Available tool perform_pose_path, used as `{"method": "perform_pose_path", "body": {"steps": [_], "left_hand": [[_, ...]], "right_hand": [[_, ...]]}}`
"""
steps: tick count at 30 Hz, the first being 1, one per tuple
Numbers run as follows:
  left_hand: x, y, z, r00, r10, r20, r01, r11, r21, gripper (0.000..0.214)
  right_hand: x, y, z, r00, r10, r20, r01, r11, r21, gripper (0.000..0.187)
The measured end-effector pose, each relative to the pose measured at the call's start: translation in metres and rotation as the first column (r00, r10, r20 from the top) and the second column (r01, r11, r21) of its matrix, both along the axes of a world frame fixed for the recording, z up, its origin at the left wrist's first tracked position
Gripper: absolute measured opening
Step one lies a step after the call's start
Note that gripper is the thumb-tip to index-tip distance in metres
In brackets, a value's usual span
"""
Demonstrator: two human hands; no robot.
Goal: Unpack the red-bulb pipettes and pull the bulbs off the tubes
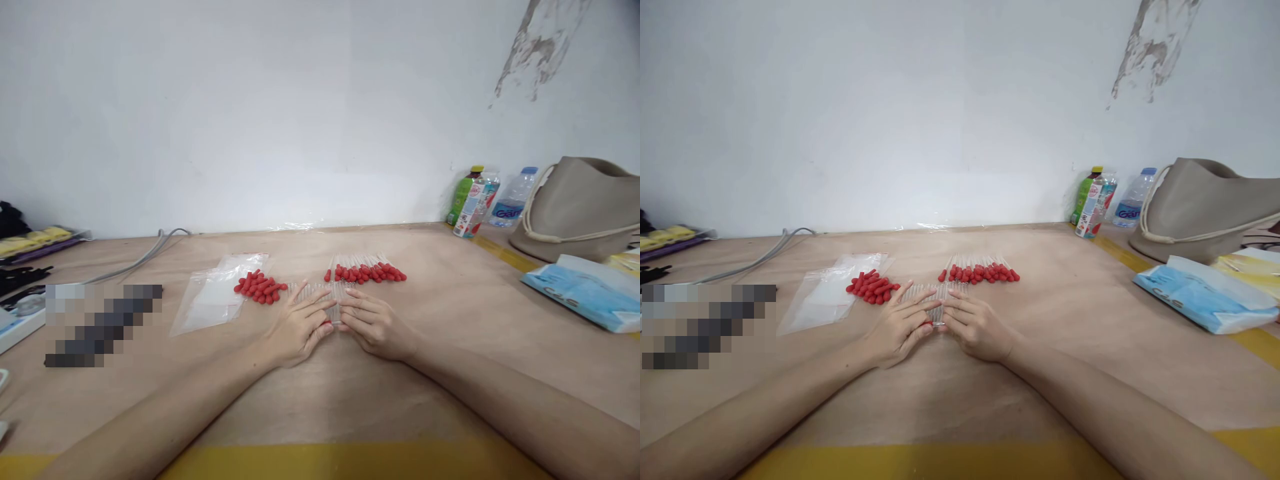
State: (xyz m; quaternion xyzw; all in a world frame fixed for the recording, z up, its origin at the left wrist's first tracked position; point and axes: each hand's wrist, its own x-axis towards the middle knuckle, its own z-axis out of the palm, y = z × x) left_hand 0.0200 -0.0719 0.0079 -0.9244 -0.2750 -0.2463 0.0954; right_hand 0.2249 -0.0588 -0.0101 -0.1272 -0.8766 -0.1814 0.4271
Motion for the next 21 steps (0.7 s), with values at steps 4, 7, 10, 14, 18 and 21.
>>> {"method": "perform_pose_path", "body": {"steps": [4, 7, 10, 14, 18, 21], "left_hand": [[-0.001, 0.0, 0.0, 1.0, -0.022, 0.01, 0.022, 1.0, 0.006, 0.02], [0.0, 0.0, 0.0, 0.999, -0.042, 0.01, 0.042, 0.999, 0.015, 0.02], [-0.001, 0.0, 0.0, 0.998, -0.059, 0.016, 0.058, 0.998, 0.027, 0.021], [-0.014, 0.0, 0.002, 0.998, 0.014, 0.06, -0.017, 0.999, 0.043, 0.023], [-0.029, 0.007, 0.004, 0.971, 0.182, 0.154, -0.189, 0.982, 0.029, 0.021], [-0.035, 0.016, 0.003, 0.919, 0.294, 0.263, -0.301, 0.953, -0.015, 0.021]], "right_hand": [[0.004, 0.001, -0.002, 1.0, 0.016, 0.021, -0.017, 0.999, 0.036, 0.011], [0.006, 0.001, -0.003, 0.999, 0.024, 0.043, -0.026, 0.998, 0.054, 0.013], [0.01, 0.001, -0.003, 0.998, 0.028, 0.061, -0.032, 0.997, 0.075, 0.015], [0.027, 0.005, 0.0, 0.999, -0.033, 0.016, 0.031, 0.997, 0.069, 0.017], [0.043, 0.009, 0.001, 0.951, -0.294, -0.1, 0.286, 0.955, -0.082, 0.012], [0.044, 0.012, -0.002, 0.887, -0.452, -0.095, 0.429, 0.883, -0.191, 0.013]]}}
